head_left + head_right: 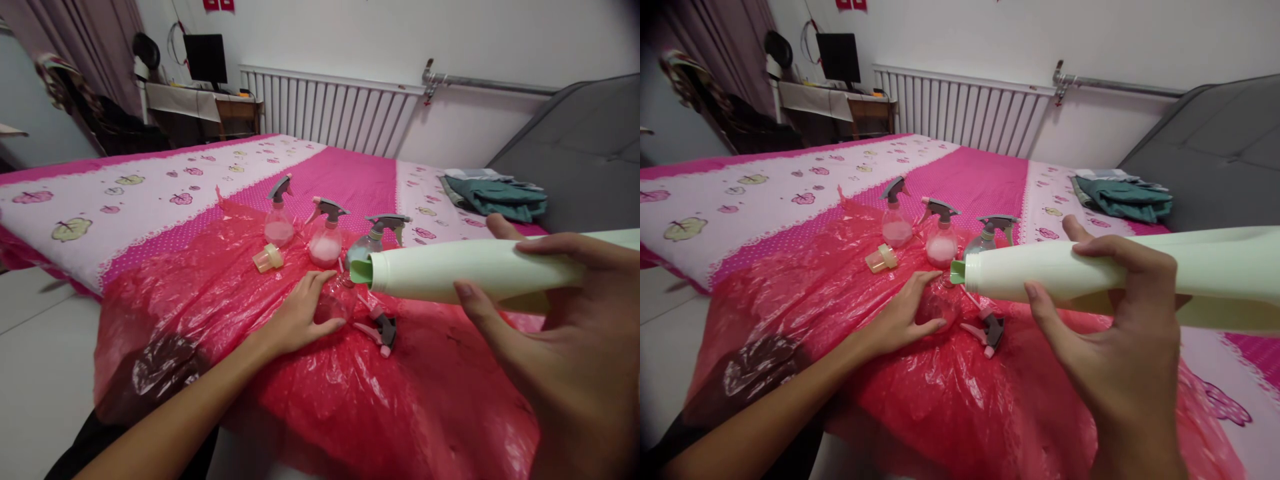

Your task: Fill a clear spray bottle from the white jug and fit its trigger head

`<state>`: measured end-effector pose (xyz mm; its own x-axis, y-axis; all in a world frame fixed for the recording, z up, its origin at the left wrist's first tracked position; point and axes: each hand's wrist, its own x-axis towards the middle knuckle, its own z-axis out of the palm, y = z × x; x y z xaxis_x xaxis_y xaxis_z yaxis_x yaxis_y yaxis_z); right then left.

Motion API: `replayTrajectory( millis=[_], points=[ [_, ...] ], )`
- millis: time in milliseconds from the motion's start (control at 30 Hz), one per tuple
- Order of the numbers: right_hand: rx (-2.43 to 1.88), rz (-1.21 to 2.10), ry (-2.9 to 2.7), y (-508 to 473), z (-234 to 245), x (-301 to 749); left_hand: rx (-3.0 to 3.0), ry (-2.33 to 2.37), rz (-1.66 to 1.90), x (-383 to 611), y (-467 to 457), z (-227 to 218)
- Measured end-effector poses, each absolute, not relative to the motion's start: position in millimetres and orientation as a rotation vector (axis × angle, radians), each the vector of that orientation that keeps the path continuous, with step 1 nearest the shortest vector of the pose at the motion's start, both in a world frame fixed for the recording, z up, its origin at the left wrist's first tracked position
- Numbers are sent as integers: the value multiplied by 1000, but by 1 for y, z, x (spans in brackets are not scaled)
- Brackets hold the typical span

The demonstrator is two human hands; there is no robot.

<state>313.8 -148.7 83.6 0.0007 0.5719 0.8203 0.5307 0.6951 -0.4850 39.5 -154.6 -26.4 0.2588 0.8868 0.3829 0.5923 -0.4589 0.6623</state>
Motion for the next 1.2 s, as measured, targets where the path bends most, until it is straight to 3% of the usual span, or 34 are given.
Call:
replayTrajectory(
  millis=[1200],
  points=[
    [-1017, 26, -1707, -160, 92, 308, 2155, 1356, 1030, 40, -155, -27]
  ],
)
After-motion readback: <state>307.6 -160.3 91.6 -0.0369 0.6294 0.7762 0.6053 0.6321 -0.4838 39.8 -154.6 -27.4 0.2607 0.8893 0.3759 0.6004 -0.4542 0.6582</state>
